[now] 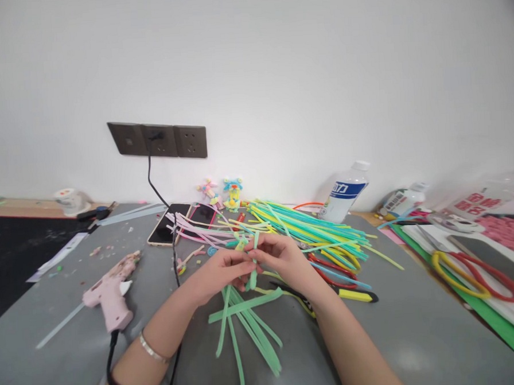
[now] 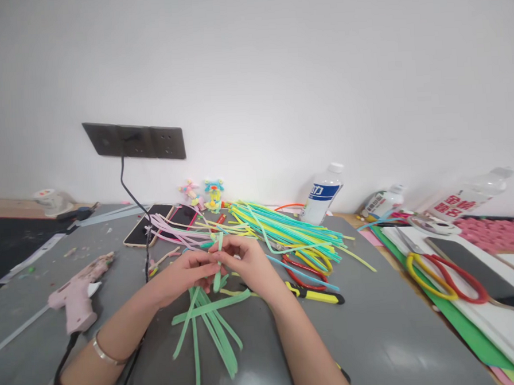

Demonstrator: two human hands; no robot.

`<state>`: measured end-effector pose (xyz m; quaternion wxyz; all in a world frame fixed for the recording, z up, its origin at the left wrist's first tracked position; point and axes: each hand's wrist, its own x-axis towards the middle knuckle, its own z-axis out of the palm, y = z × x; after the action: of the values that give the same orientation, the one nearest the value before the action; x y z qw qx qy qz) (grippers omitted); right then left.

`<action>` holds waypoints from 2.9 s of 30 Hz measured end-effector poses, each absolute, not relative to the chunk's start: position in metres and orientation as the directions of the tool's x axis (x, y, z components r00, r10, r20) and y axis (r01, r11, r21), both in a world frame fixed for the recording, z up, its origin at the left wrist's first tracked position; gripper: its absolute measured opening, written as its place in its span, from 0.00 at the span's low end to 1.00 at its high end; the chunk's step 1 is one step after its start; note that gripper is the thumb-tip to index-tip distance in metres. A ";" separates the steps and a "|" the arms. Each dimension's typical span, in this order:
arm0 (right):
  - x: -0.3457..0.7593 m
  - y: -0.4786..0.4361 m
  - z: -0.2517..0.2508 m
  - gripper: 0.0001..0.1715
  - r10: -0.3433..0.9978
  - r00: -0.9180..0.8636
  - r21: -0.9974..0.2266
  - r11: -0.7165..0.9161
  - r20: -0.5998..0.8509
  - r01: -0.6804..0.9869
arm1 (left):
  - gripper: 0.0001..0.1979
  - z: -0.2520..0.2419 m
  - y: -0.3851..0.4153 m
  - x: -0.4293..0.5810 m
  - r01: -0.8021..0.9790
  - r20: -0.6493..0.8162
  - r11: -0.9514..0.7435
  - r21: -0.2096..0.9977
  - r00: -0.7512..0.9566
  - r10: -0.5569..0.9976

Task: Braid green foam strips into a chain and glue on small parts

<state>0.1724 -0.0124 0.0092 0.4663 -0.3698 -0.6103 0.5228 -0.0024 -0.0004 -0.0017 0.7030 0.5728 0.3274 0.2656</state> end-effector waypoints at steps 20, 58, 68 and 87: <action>0.168 -0.016 0.009 0.04 0.886 -0.082 -0.844 0.459 0.456 0.277 | 0.13 -0.004 0.004 -0.001 -0.076 -0.109 0.167 0.983 0.488 0.866; 0.173 -0.017 0.010 0.08 0.745 -0.198 -0.675 0.663 0.637 0.323 | 0.13 0.006 0.005 0.000 -0.411 -0.113 0.264 0.873 0.356 0.928; 0.173 -0.015 0.010 0.04 0.852 -0.088 -0.844 0.523 0.516 0.117 | 0.12 0.009 0.002 -0.003 -0.151 0.162 -0.135 0.979 0.190 0.968; 0.174 -0.016 0.014 0.04 0.883 -0.128 -0.891 0.455 0.451 0.001 | 0.04 0.009 0.000 -0.010 0.024 0.430 -0.445 0.895 0.216 0.876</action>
<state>0.1739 -0.0156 0.0140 0.5632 -0.3451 -0.6404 0.3919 -0.0100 0.0000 0.0095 0.4043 0.6669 0.3375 0.5272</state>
